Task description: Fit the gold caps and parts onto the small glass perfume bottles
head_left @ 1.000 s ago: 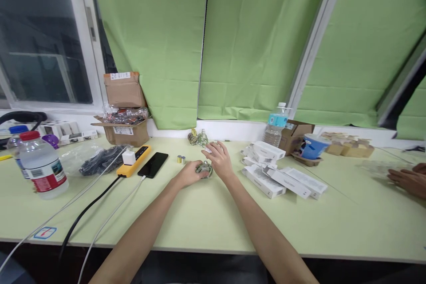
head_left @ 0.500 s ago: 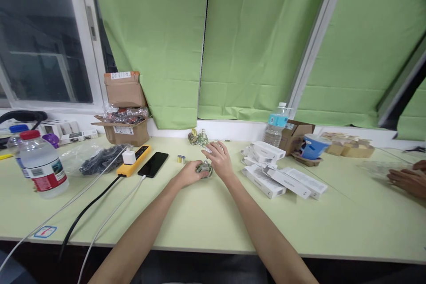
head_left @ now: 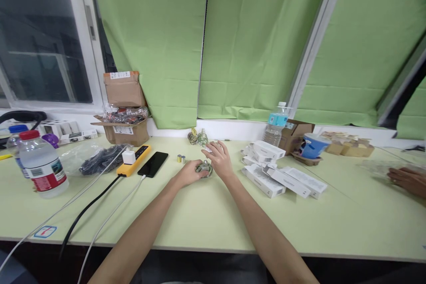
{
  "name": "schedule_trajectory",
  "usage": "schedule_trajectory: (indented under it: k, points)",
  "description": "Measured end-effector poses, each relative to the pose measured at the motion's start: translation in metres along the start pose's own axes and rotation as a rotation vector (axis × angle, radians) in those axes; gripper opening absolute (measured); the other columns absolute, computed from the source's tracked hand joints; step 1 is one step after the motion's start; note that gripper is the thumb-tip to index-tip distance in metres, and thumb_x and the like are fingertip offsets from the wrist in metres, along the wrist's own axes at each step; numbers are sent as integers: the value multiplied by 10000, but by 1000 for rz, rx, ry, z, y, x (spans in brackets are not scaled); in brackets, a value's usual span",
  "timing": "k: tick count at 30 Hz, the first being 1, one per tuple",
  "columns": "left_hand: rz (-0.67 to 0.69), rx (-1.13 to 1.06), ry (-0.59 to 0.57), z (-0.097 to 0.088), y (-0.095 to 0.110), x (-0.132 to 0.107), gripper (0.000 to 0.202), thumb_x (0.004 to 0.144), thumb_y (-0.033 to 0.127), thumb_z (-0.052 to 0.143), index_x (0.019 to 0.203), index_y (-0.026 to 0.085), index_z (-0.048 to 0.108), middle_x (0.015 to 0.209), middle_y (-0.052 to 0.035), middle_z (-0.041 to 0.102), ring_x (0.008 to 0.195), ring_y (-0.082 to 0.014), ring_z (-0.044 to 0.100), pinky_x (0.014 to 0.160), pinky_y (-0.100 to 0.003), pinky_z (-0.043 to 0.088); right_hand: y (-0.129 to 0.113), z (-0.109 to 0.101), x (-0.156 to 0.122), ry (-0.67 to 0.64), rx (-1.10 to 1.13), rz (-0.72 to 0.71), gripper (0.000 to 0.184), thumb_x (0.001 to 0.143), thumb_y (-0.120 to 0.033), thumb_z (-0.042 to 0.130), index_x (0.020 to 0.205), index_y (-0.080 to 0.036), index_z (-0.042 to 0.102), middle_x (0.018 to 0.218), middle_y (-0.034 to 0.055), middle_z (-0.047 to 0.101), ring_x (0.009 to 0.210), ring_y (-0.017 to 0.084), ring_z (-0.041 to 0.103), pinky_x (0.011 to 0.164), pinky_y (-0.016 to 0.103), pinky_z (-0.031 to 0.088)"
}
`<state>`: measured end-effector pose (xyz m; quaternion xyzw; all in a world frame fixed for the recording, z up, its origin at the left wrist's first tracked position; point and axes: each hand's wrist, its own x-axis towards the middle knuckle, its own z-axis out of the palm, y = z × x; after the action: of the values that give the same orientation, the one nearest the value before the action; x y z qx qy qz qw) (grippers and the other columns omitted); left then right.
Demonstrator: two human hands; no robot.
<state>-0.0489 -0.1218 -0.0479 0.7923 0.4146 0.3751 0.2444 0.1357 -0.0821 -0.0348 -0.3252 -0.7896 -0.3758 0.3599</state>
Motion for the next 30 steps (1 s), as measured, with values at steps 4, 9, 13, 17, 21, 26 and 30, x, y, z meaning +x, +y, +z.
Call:
schedule_trajectory:
  k: [4,9,13,17,21,26,30]
  points:
    - [1,5,-3,1,-2,1,325,754,482,644,816,162,627,725,-2,582,669,-154,478,594,-258,346,-1,4,-3,-7,23,40,457,831,5,529,1162,-291,638,1259,45,637,1220,220,508,1116,473,269]
    - [-13,-22,3,3,-5,1,326,753,475,646,848,163,635,756,-7,604,703,-162,514,616,-257,375,0,12,-12,8,96,209,509,814,9,485,1209,-278,626,1204,53,656,1131,210,553,1018,408,351]
    - [0,-54,-6,3,-4,0,329,760,460,641,900,163,657,820,-23,646,762,-179,556,661,-266,410,7,20,-20,69,258,405,442,842,-91,490,1242,-234,609,1127,82,683,1018,234,604,881,373,457]
    - [28,-54,-7,2,-2,-1,279,777,427,633,892,174,655,837,-16,661,763,-172,564,666,-260,406,14,27,-25,126,444,610,357,859,-246,518,1193,-198,635,1051,102,708,939,248,647,815,375,508]
    - [47,-31,2,3,-4,0,260,783,422,631,855,172,637,801,-5,644,746,-165,554,652,-252,393,15,29,-25,59,564,783,388,803,-299,581,1167,-189,658,1045,90,722,835,217,681,778,354,528]
    - [61,-22,5,5,-6,1,259,786,427,628,839,173,629,775,4,626,721,-154,535,637,-247,382,15,30,-26,-29,638,887,426,735,-306,629,1144,-196,679,977,64,742,789,209,690,765,344,531]
    - [53,14,18,5,-6,0,258,792,431,619,809,174,621,737,13,610,694,-146,516,619,-242,367,19,37,-34,-66,654,925,435,719,-305,630,1133,-178,676,888,59,744,754,203,683,716,325,533]
